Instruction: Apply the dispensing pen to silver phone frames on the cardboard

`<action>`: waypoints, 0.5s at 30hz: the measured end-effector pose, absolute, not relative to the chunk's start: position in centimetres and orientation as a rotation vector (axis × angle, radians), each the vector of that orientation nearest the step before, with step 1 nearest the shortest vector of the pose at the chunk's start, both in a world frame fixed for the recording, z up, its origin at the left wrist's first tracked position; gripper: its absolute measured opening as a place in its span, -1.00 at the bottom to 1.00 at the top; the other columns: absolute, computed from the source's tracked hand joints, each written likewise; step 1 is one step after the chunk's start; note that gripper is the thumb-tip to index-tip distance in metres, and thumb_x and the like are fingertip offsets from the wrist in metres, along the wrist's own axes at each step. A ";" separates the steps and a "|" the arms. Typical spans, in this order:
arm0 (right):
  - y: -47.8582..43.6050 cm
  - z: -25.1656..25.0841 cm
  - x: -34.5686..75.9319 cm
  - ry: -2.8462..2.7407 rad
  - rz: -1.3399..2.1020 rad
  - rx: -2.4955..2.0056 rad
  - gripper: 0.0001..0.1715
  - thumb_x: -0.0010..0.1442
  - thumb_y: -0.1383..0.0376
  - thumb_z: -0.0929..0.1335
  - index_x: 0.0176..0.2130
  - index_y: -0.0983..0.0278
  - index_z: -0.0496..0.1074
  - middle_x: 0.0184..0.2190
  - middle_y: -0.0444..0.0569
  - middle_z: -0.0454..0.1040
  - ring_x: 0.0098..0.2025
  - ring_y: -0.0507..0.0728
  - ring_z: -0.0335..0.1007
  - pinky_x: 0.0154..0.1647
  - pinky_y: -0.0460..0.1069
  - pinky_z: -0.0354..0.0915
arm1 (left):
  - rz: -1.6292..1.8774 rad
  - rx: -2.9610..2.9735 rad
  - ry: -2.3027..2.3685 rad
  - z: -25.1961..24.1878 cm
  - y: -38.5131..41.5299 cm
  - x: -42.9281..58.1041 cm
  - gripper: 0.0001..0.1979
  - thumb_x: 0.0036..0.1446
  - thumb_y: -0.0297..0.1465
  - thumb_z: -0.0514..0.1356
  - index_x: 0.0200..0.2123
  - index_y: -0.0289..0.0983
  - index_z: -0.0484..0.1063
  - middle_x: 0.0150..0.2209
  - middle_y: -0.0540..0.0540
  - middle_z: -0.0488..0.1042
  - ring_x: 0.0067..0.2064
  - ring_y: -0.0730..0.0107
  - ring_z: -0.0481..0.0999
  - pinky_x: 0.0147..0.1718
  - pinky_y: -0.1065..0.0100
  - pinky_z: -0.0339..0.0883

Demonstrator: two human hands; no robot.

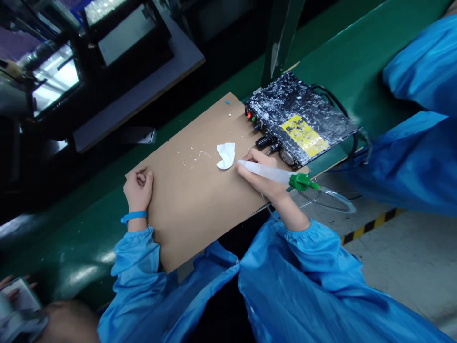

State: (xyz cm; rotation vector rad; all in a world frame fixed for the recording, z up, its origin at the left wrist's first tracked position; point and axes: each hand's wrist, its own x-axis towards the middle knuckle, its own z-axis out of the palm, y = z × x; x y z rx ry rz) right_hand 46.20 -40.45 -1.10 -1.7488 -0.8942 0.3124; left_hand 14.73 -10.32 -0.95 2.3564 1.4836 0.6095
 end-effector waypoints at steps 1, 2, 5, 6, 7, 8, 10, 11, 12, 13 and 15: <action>-40.5 -1.1 46.2 -0.898 0.316 -1.750 -0.64 0.37 0.01 0.52 -0.30 0.19 0.49 -0.37 -0.11 0.55 -0.35 0.14 0.44 -0.31 0.02 0.25 | 0.607 2.357 1.483 -0.9 -10.3 14.7 -0.60 0.33 -0.15 0.25 0.09 -0.28 0.56 -0.35 0.06 0.36 -0.34 0.35 0.41 -0.20 0.31 0.34; -40.5 -1.1 46.2 -0.899 0.317 -1.752 -0.64 0.37 0.01 0.52 -0.29 0.19 0.49 -0.37 -0.11 0.55 -0.35 0.14 0.45 -0.31 0.02 0.25 | 0.604 2.358 1.482 -0.9 -10.3 14.7 -0.59 0.33 -0.15 0.25 0.09 -0.28 0.56 -0.35 0.05 0.36 -0.34 0.35 0.41 -0.19 0.30 0.34; -40.4 -1.4 46.3 -0.888 0.315 -1.756 -0.65 0.36 0.01 0.52 -0.29 0.19 0.50 -0.37 -0.12 0.56 -0.36 0.13 0.44 -0.31 0.01 0.24 | 0.590 2.362 1.496 -0.8 -10.3 14.7 -0.57 0.32 -0.13 0.23 0.10 -0.29 0.56 -0.35 0.04 0.36 -0.32 0.33 0.43 -0.17 0.28 0.35; -40.4 -1.6 46.4 -0.889 0.318 -1.754 -0.65 0.37 0.01 0.52 -0.28 0.20 0.51 -0.37 -0.12 0.56 -0.35 0.13 0.44 -0.31 0.00 0.24 | 0.582 2.365 1.501 -0.8 -10.4 14.7 -0.56 0.32 -0.12 0.22 0.10 -0.28 0.55 -0.34 0.03 0.37 -0.31 0.31 0.44 -0.16 0.27 0.36; -40.3 -1.6 46.4 -0.892 0.326 -1.750 -0.64 0.37 0.00 0.52 -0.27 0.20 0.51 -0.36 -0.11 0.56 -0.35 0.13 0.44 -0.31 0.00 0.24 | 0.570 2.369 1.503 -0.7 -10.4 14.8 -0.55 0.31 -0.10 0.20 0.09 -0.27 0.55 -0.34 0.02 0.38 -0.30 0.29 0.46 -0.15 0.25 0.37; -40.3 -1.7 46.4 -0.899 0.338 -1.744 -0.64 0.38 -0.01 0.51 -0.27 0.20 0.52 -0.35 -0.11 0.57 -0.34 0.13 0.45 -0.31 0.00 0.24 | 0.556 2.372 1.504 -0.6 -10.4 14.8 -0.55 0.29 -0.09 0.19 0.08 -0.25 0.54 -0.34 0.00 0.40 -0.28 0.26 0.48 -0.15 0.23 0.37; -40.4 -1.4 46.4 -0.910 0.362 -1.725 -0.63 0.38 -0.02 0.50 -0.26 0.20 0.51 -0.34 -0.09 0.58 -0.32 0.13 0.46 -0.30 -0.01 0.26 | 0.529 2.380 1.511 -0.4 -10.6 14.8 -0.55 0.25 -0.03 0.17 0.04 -0.18 0.53 -0.33 -0.01 0.44 -0.25 0.19 0.51 -0.16 0.20 0.37; -40.5 -1.3 46.3 -0.913 0.374 -1.713 -0.62 0.37 -0.03 0.49 -0.26 0.20 0.49 -0.34 -0.09 0.58 -0.32 0.13 0.47 -0.30 -0.01 0.26 | 0.521 2.378 1.536 -0.3 -10.7 14.7 -0.55 0.22 0.00 0.16 0.01 -0.13 0.53 -0.34 -0.01 0.45 -0.25 0.16 0.52 -0.19 0.19 0.36; -40.6 -1.1 46.2 -0.905 0.378 -1.707 -0.62 0.37 -0.03 0.49 -0.27 0.19 0.48 -0.35 -0.10 0.57 -0.34 0.12 0.46 -0.31 -0.02 0.26 | 0.512 2.383 1.571 -0.4 -10.6 14.5 -0.56 0.19 0.05 0.16 -0.02 -0.07 0.51 -0.34 0.01 0.46 -0.26 0.14 0.52 -0.23 0.19 0.34; -40.6 -0.9 46.1 -0.899 0.397 -1.707 -0.63 0.38 -0.02 0.48 -0.26 0.19 0.49 -0.34 -0.10 0.58 -0.33 0.12 0.47 -0.30 -0.02 0.28 | 0.489 2.389 1.618 -0.7 -10.4 14.2 -0.58 0.18 0.09 0.14 -0.06 0.00 0.49 -0.35 0.03 0.46 -0.26 0.13 0.52 -0.26 0.21 0.32; -40.6 -0.9 46.1 -0.899 0.440 -1.717 -0.66 0.38 0.00 0.49 -0.24 0.19 0.50 -0.31 -0.11 0.59 -0.30 0.12 0.50 -0.26 -0.03 0.30 | 0.406 2.401 1.721 -2.0 -9.2 13.4 -0.60 0.22 0.17 0.05 -0.08 0.13 0.46 -0.35 0.10 0.47 -0.23 0.13 0.56 -0.30 0.24 0.31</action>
